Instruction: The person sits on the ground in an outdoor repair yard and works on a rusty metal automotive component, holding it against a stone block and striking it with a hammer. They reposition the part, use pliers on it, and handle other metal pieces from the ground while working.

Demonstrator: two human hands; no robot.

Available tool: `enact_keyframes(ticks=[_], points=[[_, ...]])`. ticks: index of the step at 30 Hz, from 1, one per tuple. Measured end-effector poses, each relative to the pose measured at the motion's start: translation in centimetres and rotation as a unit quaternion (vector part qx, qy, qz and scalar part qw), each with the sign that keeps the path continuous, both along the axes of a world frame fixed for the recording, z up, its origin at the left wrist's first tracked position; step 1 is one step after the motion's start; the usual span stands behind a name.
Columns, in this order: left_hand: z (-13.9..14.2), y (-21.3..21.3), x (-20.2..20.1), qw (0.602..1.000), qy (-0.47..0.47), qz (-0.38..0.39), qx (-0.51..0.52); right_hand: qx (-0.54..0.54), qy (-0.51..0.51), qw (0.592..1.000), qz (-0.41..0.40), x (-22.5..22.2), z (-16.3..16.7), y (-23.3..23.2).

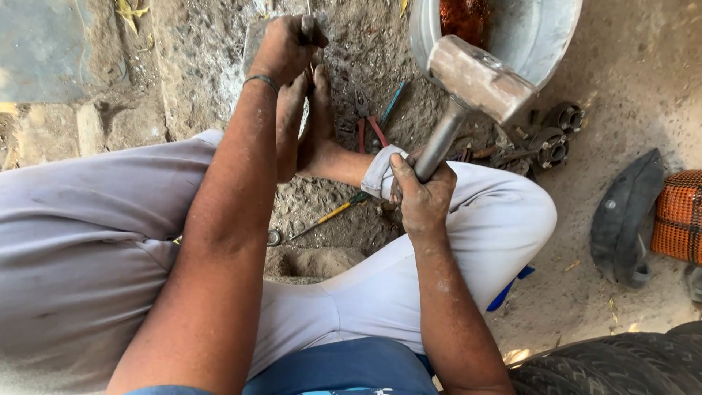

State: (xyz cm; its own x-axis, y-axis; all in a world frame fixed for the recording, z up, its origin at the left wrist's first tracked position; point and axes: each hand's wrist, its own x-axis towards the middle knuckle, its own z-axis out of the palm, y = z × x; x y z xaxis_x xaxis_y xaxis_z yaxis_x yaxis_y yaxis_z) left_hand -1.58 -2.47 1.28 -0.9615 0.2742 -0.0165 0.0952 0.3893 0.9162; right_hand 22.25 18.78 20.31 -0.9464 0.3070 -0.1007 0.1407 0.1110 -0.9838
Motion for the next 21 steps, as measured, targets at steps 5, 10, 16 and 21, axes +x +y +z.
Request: enact_keyframes(ticks=[5, 10, 16, 21], points=[[0.5, 0.6, -0.5, 0.999, -0.040, -0.021, -0.010, -0.027, -0.028, 0.999, -0.013, -0.3, -0.5, 0.2], [-0.6, 1.0, -0.1, 0.998, -0.055, -0.029, -0.019, 0.027, 0.036, 0.999, 0.015, -0.7, 1.0, -0.5], [-0.8, 2.7, -0.9, 0.990, -0.045, -0.064, -0.113, -0.033, 0.017, 0.999, -0.004, 0.6, -2.2, 1.6], [0.3, 3.9, -1.0, 0.974, -0.047, -0.123, -0.185, 0.046, 0.197, 0.979, 0.021, -4.8, 8.8, 1.5]])
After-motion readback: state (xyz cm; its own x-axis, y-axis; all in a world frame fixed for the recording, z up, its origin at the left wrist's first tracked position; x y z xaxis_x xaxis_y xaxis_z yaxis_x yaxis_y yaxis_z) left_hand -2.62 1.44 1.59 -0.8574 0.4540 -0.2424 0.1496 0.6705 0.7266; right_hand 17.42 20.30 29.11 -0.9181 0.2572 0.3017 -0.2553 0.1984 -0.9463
